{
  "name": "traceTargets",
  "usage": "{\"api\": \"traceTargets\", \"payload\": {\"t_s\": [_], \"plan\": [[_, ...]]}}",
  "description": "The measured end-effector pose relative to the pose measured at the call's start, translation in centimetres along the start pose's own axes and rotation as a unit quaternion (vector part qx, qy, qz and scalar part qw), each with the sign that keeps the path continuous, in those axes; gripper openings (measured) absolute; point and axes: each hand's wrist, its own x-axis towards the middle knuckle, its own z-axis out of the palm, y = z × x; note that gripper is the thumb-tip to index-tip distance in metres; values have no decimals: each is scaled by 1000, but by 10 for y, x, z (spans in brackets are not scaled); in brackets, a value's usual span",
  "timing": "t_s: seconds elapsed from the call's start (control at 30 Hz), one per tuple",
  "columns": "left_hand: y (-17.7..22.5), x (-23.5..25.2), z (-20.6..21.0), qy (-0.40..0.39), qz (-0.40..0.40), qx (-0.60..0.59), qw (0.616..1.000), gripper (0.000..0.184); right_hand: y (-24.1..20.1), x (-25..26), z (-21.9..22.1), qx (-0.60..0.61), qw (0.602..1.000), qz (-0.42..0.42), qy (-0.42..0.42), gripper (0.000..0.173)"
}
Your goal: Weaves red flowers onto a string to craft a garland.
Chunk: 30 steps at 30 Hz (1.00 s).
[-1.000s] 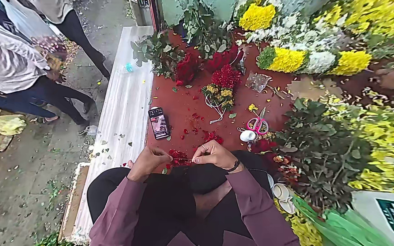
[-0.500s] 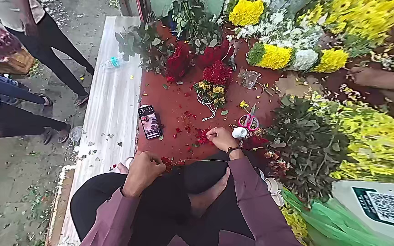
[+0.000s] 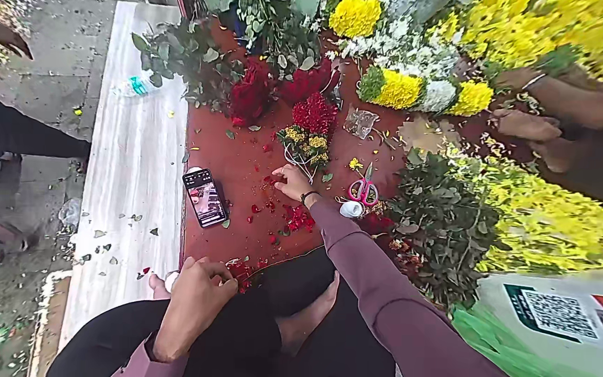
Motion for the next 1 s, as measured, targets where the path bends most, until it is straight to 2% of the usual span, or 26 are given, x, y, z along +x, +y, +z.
{"api": "traceTargets", "payload": {"t_s": [0.1, 0.2, 0.27, 0.37, 0.43, 0.47, 0.53, 0.6, 0.67, 0.73, 0.83, 0.9, 0.93, 1.0], "plan": [[2, -1, 3, -4, 8, 5, 1000, 14, -19, -3, 0, -45, 990, -65, -116, 27], [5, -5, 2, -3, 14, 4, 1000, 14, -40, -21, -19, -105, 965, -35, -238, 16], [7, -8, -1, -4, 14, 2, 1000, 13, -40, -34, -29, -89, 973, -16, -213, 12], [9, -10, 0, 4, 23, -4, 1000, 12, -38, -35, -30, 36, 997, 28, -58, 20], [8, -8, 2, 1, 28, -5, 1000, 12, -38, -23, -12, 67, 996, 50, 14, 21], [7, -7, 3, -2, 28, -4, 1000, 13, -40, -16, 0, 57, 997, 40, 23, 24], [7, -6, 3, -14, 21, -1, 1000, 13, -53, -13, 24, -10, 1000, -19, -4, 46], [6, -6, 4, -15, 20, -1, 1000, 13, -73, -23, 50, -84, 989, -113, -45, 56], [6, -7, 3, -4, 26, 1, 1000, 13, -83, -32, 65, -130, 964, -203, -113, 51], [5, -8, 2, 6, 31, 1, 1000, 13, -84, -45, 59, -156, 936, -247, -193, 36], [3, -13, 1, 7, 30, 3, 1000, 13, -69, -66, 25, -212, 917, -206, -269, 23], [6, -16, -1, 7, 38, 1, 999, 13, -50, -71, -1, -229, 923, -126, -283, 26], [9, -16, -2, 7, 43, -4, 999, 12, -39, -71, -12, -190, 941, -99, -261, 27], [13, -17, -1, 5, 45, -14, 999, 11, -29, -62, -27, -88, 981, -59, -163, 22]]}}
